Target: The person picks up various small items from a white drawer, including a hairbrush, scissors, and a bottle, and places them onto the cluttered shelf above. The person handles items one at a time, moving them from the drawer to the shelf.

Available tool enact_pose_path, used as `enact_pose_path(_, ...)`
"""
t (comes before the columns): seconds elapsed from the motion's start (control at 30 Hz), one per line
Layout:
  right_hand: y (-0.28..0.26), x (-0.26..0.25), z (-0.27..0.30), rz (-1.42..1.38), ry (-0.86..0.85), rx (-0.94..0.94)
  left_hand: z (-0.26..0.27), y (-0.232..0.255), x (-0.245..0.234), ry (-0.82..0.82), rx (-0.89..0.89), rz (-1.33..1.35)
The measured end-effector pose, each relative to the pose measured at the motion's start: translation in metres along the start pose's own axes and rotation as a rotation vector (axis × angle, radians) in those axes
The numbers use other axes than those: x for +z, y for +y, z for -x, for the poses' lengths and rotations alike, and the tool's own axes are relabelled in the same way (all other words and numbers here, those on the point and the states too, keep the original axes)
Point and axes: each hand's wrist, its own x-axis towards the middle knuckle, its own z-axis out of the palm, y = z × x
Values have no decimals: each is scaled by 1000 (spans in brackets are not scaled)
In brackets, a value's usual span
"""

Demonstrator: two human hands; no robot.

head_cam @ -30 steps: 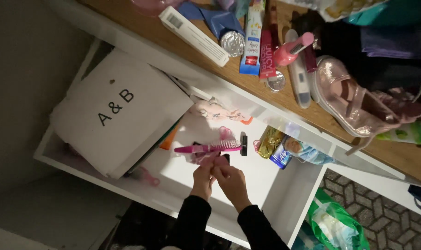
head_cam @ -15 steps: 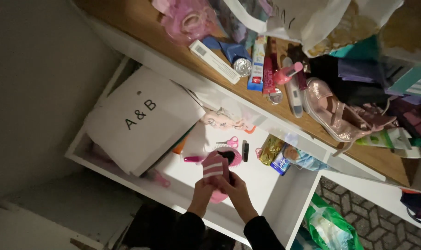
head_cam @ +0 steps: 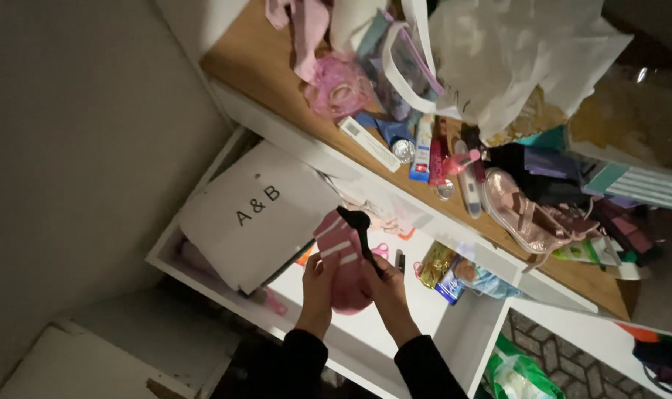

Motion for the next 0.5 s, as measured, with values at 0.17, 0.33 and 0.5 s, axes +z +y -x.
enact_pose_path(0.17, -47, 26, 15, 25, 65, 58, 3, 27, 6, -30, -40, 49)
enact_pose_path(0.33, -86, 40, 28, 109, 44, 41, 35, 72, 6, -344, -50, 244)
enact_pose_path(0.5, -66, 42, 4, 198, -112, -82, 60, 128, 16, -427, -38, 190)
